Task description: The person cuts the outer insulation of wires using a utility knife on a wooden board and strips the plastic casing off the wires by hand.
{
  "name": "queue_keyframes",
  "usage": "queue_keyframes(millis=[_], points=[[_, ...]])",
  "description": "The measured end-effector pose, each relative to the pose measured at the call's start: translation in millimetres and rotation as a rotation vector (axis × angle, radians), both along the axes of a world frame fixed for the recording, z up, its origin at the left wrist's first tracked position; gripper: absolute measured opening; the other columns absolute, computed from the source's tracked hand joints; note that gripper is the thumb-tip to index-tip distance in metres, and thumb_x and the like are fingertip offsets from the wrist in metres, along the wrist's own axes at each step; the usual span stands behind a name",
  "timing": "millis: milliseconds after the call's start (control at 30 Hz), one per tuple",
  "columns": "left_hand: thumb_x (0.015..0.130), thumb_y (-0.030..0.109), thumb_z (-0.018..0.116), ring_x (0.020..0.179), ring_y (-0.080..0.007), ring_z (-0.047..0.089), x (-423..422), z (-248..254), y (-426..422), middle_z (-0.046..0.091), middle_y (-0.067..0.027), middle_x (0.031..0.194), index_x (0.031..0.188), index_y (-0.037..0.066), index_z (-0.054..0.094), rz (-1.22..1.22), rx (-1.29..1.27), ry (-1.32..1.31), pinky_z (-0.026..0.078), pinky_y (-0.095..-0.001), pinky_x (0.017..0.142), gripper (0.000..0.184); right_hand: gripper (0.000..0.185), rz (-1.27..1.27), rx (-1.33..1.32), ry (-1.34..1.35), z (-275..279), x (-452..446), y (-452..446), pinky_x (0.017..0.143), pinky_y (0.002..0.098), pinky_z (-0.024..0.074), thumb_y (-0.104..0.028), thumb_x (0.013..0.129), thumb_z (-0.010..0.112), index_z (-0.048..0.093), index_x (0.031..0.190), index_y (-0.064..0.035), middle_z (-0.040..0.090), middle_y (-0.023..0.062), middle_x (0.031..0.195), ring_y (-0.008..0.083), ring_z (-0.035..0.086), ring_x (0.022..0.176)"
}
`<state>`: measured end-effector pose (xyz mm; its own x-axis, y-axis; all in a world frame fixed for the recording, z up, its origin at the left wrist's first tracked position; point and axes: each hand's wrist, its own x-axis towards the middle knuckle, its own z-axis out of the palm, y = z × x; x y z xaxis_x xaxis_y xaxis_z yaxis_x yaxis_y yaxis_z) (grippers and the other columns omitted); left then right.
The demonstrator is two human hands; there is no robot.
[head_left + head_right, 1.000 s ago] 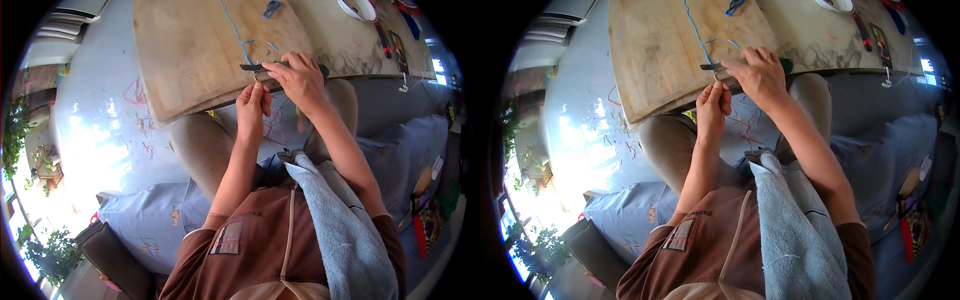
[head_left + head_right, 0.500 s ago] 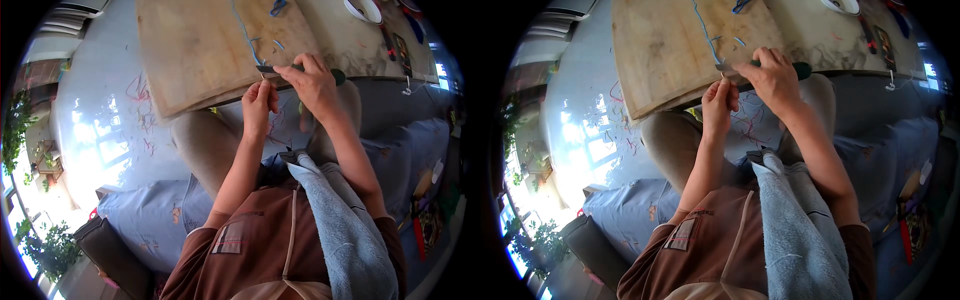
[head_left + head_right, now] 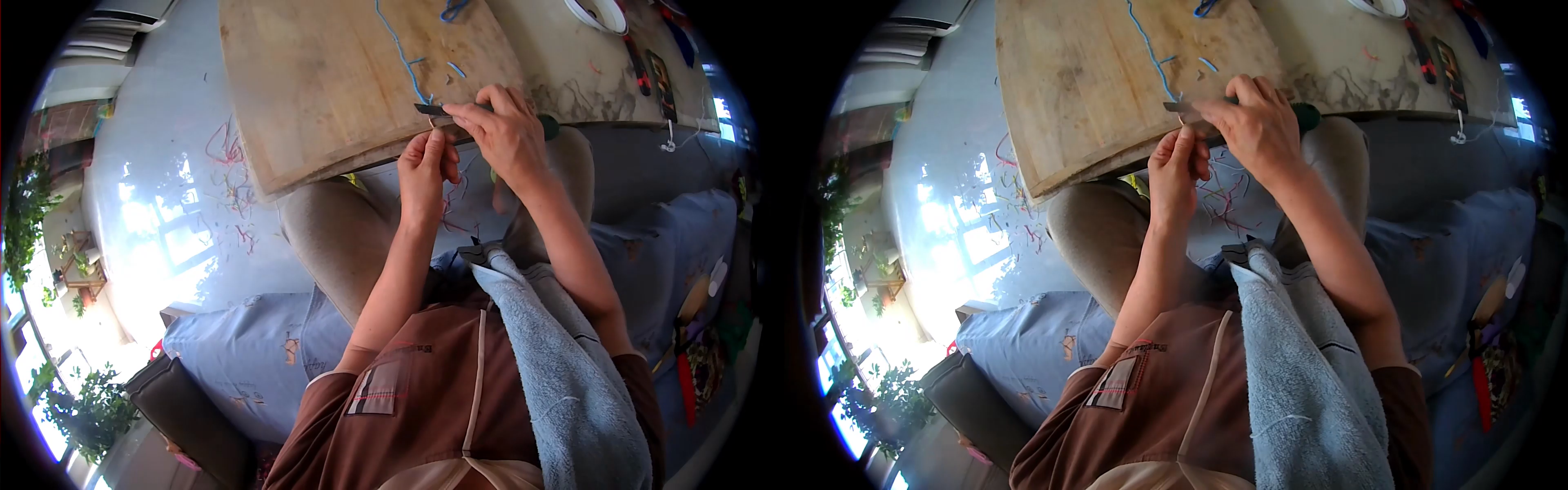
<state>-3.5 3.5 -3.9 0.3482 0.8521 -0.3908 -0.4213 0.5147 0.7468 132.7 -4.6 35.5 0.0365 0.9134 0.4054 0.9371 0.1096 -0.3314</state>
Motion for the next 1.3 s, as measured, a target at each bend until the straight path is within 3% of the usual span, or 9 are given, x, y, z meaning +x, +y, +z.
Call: queue_keyframes(millis=[200,500,900,1033,1133,1200,1300], points=[[0.092,0.025,0.052,0.047,-0.0066,0.043,0,-2,-1,0.053,-0.0019,0.063,0.084,0.003,0.058,-0.006,-0.004,-0.006,0.035,-0.0206,0.041,0.023,0.016,0.032,-0.062,0.043,1,4,2,0.07,0.0326,0.045,-0.013,0.069,0.064,0.069,0.084,-0.0188,0.05,0.001,0.08,0.0202,0.052,0.08],[0.092,0.025,0.05,0.045,-0.0057,0.038,-3,3,2,0.05,-0.0003,0.06,0.082,0.006,0.057,-0.033,-0.033,0.008,0.03,-0.0204,0.04,0.022,0.026,0.133,0.084,-0.063,-9,14,15,0.074,0.0307,0.0454,-0.012,0.068,0.061,0.069,0.091,-0.0224,0.051,0.0016,0.086,0.0198,0.051,0.082],[0.093,0.023,0.048,0.045,-0.004,0.036,-5,10,6,0.049,0.0018,0.06,0.081,0.007,0.056,-0.045,-0.119,-0.107,0.027,-0.0187,0.041,0.021,0.026,0.151,0.149,-0.103,-15,13,27,0.073,0.0318,0.045,-0.014,0.067,0.06,0.068,0.089,-0.0241,0.052,0.0007,0.087,0.0207,0.051,0.084],[0.093,0.023,0.048,0.045,-0.0048,0.037,-5,9,5,0.051,0.0014,0.06,0.081,0.007,0.056,-0.049,-0.078,-0.057,0.03,-0.0191,0.041,0.022,0.027,0.118,0.139,-0.114,-11,3,33,0.07,0.033,0.0451,-0.014,0.067,0.069,0.07,0.092,-0.0246,0.052,0.0011,0.086,0.0209,0.052,0.082],[0.093,0.023,0.048,0.045,-0.0053,0.039,-7,8,5,0.052,0.0009,0.061,0.08,0.006,0.056,-0.051,-0.064,-0.042,0.031,-0.0196,0.042,0.023,0.021,0.068,-0.051,0.061,-4,4,32,0.07,0.0327,0.0442,-0.019,0.073,0.067,0.07,0.093,-0.022,0.053,0.0026,0.084,0.0202,0.053,0.08],[0.093,0.023,0.048,0.046,-0.0056,0.041,-7,8,5,0.053,0.0005,0.062,0.081,0.006,0.056,-0.049,-0.078,-0.057,0.031,-0.02,0.042,0.023,0.019,0.021,-0.323,0.235,13,11,34,0.07,0.0322,0.0441,-0.022,0.077,0.065,0.07,0.095,-0.0197,0.054,0.0033,0.082,0.0195,0.055,0.079],[0.093,0.024,0.049,0.046,-0.0055,0.041,-6,8,6,0.053,0.0004,0.062,0.081,0.006,0.056,-0.047,-0.104,-0.05,0.032,-0.0203,0.043,0.023,0.014,0.052,-0.278,0.174,24,17,31,0.074,0.0327,0.0452,-0.021,0.075,0.064,0.071,0.088,-0.0205,0.055,0.0019,0.081,0.0203,0.054,0.083]])
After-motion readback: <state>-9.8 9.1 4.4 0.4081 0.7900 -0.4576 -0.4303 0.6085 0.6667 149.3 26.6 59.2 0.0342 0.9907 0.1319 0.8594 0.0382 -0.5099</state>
